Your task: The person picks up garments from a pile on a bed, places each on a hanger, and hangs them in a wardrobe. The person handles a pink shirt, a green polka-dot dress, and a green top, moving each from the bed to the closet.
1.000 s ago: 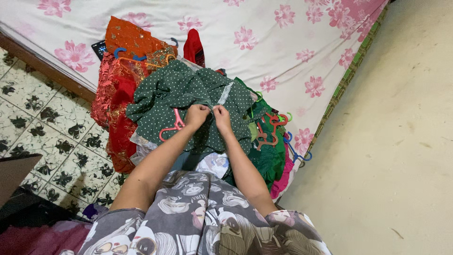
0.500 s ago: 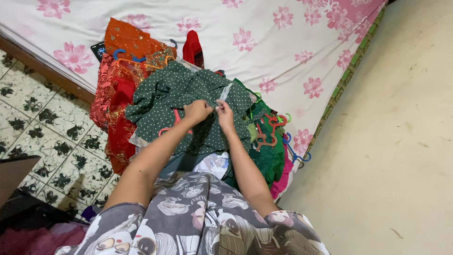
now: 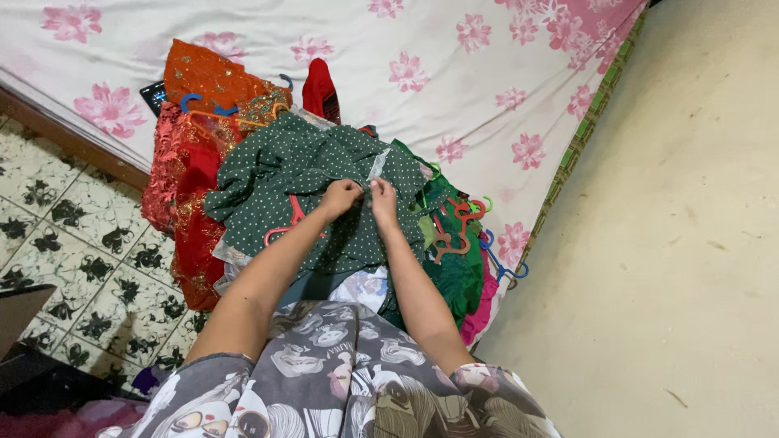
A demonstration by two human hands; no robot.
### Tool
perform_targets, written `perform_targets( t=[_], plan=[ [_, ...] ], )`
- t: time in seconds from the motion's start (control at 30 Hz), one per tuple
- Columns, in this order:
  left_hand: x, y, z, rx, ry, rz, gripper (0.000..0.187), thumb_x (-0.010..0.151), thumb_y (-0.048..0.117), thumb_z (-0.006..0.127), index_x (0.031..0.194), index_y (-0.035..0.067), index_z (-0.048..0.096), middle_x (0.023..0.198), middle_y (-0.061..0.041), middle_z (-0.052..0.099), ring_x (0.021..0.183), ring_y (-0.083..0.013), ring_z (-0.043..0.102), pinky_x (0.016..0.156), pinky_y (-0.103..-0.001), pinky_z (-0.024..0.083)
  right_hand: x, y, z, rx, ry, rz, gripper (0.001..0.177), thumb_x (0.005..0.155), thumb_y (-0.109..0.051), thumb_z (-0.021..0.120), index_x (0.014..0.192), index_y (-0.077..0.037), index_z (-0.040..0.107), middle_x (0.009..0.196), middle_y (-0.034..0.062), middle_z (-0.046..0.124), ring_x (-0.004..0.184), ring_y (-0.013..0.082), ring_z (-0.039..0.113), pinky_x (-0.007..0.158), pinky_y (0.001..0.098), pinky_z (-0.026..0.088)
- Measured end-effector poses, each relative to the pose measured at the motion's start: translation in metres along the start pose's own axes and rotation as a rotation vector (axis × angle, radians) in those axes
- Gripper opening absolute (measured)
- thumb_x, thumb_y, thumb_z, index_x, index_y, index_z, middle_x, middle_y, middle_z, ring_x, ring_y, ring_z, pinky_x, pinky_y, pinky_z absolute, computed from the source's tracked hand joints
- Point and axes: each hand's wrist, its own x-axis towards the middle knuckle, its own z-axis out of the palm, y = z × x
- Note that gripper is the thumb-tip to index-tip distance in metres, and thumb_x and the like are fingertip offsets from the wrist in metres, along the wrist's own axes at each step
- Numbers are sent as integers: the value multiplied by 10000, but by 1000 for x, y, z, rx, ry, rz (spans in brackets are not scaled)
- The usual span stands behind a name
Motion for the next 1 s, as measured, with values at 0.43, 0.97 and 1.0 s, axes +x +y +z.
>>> perform_targets(
  t=[0.43,0.97,1.0],
  plan=[
    [3,27,-4,804,15,-11,293,999,310,515,1134,126,697,1216,-159,706,1159,-402,651,1075,-744,266,42,9,3,-98,-92,57,228,885,-226,746,900,1,751,772,22,717,731,120,619,711,314,506],
    [25,43,2,673,148,36,285,1006,342,503,1124,145,673,1208,-98,707,1149,-334,656,980,-682,347,70,-16,6,-178,62,-172,347,944,-279,701,1083,38,725,999,137,745,910,190,697,849,334,524],
    [21,42,1,692,120,11,280,1023,338,499,1129,148,676,1216,-98,714,1159,-332,660,1008,-677,342,66,-13,6,-187,71,-105,344,946,-281,695,1085,32,727,994,125,746,899,172,694,839,325,522]
  ],
)
